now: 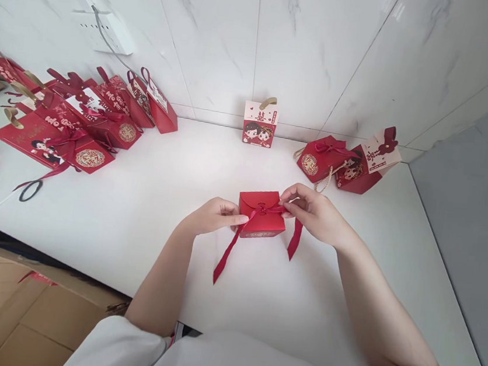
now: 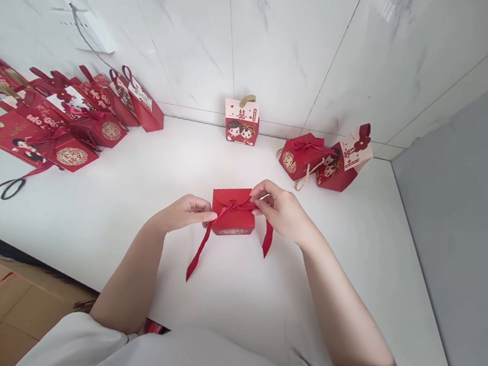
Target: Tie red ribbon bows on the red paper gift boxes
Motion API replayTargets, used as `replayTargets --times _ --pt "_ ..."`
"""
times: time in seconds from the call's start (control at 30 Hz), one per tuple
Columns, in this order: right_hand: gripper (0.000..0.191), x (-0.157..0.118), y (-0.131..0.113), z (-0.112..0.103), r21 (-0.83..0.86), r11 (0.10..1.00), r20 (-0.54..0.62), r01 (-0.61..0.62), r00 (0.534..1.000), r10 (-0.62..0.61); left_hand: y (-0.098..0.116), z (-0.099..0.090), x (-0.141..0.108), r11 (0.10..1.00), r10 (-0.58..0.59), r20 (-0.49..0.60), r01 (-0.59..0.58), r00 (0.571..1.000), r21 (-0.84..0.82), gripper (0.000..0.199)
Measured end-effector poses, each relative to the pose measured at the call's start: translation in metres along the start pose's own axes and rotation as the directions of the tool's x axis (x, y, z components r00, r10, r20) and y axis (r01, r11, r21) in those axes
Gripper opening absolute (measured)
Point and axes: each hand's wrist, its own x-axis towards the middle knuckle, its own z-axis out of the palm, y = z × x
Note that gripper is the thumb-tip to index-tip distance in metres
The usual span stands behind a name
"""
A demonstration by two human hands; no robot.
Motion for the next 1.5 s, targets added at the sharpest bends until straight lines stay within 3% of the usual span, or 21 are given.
replayTargets --times 0.1,0.27,0.37,0.47,0.53,0.6,0.67,0.73,0.83,0.93,1.17,1.33,1.5 --pt "0.011 0.001 0.002 -0.002 0.074 0.997 0.025 -0.022 0.999 0.02 0.002 0.001 0.0 0.998 0.052 -0.065 -0.053 0.997 -0.014 0.033" --pt "0.018 0.001 0.003 -0.004 -0.064 0.998 0.024 0.011 1.0 -0.009 0.003 0.008 0.0 0.992 0.063 -0.117 -0.075 0.991 -0.101 0.03" --pt "0.017 0.0 0.001 -0.004 -0.089 0.995 0.042 0.04 0.998 -0.037 0.005 0.011 -0.002 0.999 0.027 -0.128 -0.03 0.991 -0.023 0.032" --pt "0.014 -0.001 -0.001 -0.006 -0.119 0.986 0.087 0.113 0.991 -0.103 0.008 0.014 -0.005 0.999 0.008 -0.064 -0.005 0.998 0.042 0.03" --pt "0.018 -0.003 -0.002 -0.007 -0.156 0.976 0.139 0.152 0.982 -0.131 0.011 0.017 -0.005 0.996 0.051 -0.11 -0.041 0.993 0.084 0.029" --pt "0.019 -0.004 -0.003 -0.008 -0.199 0.966 0.167 0.167 0.977 -0.135 0.012 0.025 -0.003 0.98 0.158 -0.245 -0.121 0.956 0.161 0.027" --pt "0.016 -0.005 -0.004 -0.008 -0.233 0.957 0.154 0.174 0.978 -0.14 0.012 0.036 0.0 0.946 0.281 -0.372 -0.189 0.885 0.264 0.025" --pt "0.016 -0.005 -0.004 -0.007 -0.258 0.946 0.125 0.195 0.978 -0.167 0.01 0.046 0.003 0.914 0.357 -0.427 -0.218 0.83 0.342 0.021" --pt "0.022 -0.004 -0.004 -0.007 -0.319 0.917 0.097 0.24 0.971 -0.22 0.007 0.056 0.006 0.904 0.382 -0.453 -0.224 0.806 0.364 0.012" --pt "0.026 -0.004 -0.002 -0.009 -0.386 0.884 0.101 0.265 0.964 -0.245 0.005 0.054 0.007 0.921 0.353 -0.443 -0.225 0.824 0.317 0.01" --pt "0.017 -0.003 0.0 -0.011 -0.392 0.888 0.053 0.238 0.97 -0.237 0.008 0.036 0.007 0.978 0.206 -0.388 -0.199 0.898 0.059 0.024" --pt "0.032 -0.001 -0.002 -0.009 -0.318 0.938 0.045 0.135 0.991 -0.127 0.007 0.032 0.007 0.983 0.118 -0.331 -0.158 0.936 -0.096 0.03" --pt "0.043 0.0 -0.002 -0.005 -0.166 0.986 0.051 0.019 0.999 -0.011 0.005 0.035 0.009 0.988 0.093 -0.281 -0.123 0.955 -0.091 0.035"
